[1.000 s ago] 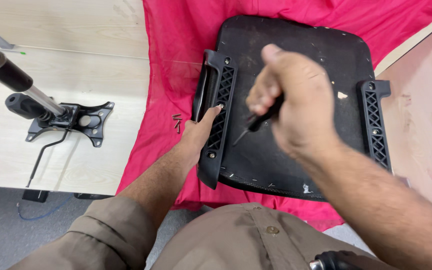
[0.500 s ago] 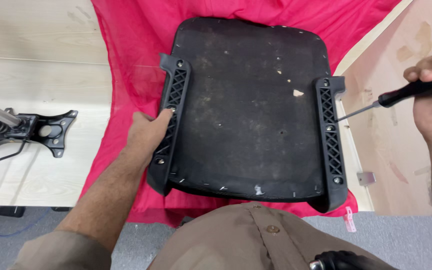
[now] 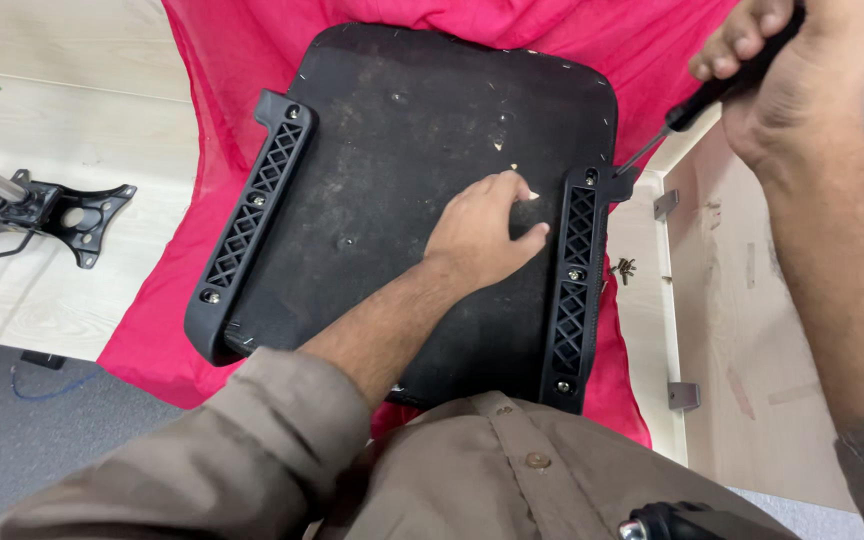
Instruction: The person uses a screwdriver to fasten screws into the underside of an office chair seat, securing two side brackets and then attaching the central gas-lift base. The person tightens multiple screws on each bracket and the base plate.
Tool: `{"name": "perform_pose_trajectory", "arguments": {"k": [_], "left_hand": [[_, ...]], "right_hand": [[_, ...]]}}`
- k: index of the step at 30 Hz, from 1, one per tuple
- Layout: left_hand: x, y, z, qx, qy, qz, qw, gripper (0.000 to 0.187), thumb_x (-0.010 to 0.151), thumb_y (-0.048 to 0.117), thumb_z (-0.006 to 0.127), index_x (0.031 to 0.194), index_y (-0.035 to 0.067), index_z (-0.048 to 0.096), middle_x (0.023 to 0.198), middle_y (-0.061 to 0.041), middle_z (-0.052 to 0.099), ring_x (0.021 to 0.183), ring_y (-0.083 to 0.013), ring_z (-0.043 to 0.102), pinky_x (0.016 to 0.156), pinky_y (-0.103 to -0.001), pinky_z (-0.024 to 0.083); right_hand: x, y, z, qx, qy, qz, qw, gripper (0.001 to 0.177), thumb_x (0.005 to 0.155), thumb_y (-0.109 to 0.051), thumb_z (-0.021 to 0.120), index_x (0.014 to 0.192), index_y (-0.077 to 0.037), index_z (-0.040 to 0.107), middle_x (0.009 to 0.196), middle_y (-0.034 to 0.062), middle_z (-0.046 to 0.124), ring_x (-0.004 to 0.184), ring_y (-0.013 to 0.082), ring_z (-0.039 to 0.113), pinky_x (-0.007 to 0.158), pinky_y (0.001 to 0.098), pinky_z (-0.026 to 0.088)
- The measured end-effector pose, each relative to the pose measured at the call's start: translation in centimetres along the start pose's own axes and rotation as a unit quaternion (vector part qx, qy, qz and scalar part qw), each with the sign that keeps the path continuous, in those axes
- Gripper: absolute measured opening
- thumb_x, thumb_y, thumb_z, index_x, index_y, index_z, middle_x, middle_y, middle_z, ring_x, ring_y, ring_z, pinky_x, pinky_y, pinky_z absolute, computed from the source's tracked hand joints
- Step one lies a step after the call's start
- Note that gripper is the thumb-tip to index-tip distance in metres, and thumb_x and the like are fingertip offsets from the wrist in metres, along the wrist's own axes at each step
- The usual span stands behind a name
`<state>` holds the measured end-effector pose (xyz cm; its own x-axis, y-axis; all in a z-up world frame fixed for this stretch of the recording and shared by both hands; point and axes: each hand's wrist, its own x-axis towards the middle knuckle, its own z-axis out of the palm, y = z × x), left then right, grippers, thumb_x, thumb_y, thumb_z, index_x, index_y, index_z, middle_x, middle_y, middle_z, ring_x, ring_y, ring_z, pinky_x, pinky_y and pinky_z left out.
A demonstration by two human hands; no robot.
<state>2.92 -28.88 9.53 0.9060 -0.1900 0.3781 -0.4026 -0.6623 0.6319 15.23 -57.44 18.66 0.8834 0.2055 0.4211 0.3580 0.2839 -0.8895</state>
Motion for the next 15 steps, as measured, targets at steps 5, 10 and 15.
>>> {"name": "perform_pose_trajectory", "arguments": {"k": [5, 10, 15], "left_hand": [[3.2, 0.9, 3.3, 0.023, -0.1, -0.023, 0.994, 0.074, 0.082, 0.052, 0.077, 0.135, 0.008, 0.051, 0.14, -0.017, 0.057, 0.141, -0.0313, 0.043, 0.121, -0.047, 0.028], [3.7, 1.1, 4.5, 0.072, -0.147, -0.042, 0.986, 0.096, 0.081, 0.065, 0.072, 0.152, 0.012, 0.036, 0.158, -0.015, 0.039, 0.154, -0.025, 0.023, 0.127, -0.047, 0.01], [3.8, 1.2, 4.4, 0.095, -0.167, -0.041, 0.98, 0.097, 0.084, 0.069, 0.068, 0.154, 0.013, 0.032, 0.16, -0.011, 0.036, 0.154, -0.0227, 0.022, 0.128, -0.047, 0.008]], "right_hand": [[1.2, 1.3, 1.2, 0.013, 0.004, 0.017, 1.0, 0.045, 0.107, -0.039, 0.062, 0.076, -0.013, 0.041, 0.071, 0.0044, 0.044, 0.064, 0.0187, 0.042, 0.071, 0.0362, 0.042], [0.8, 1.9, 1.9, -0.004, -0.001, 0.007, 1.0, 0.045, 0.103, -0.04, 0.064, 0.076, -0.013, 0.041, 0.07, 0.0036, 0.044, 0.063, 0.0183, 0.043, 0.07, 0.0365, 0.042], [0.9, 2.2, 1.8, -0.002, -0.006, 0.008, 1.0, 0.047, 0.105, -0.044, 0.064, 0.077, -0.014, 0.041, 0.071, 0.0032, 0.045, 0.065, 0.0176, 0.044, 0.072, 0.0359, 0.043]]}}
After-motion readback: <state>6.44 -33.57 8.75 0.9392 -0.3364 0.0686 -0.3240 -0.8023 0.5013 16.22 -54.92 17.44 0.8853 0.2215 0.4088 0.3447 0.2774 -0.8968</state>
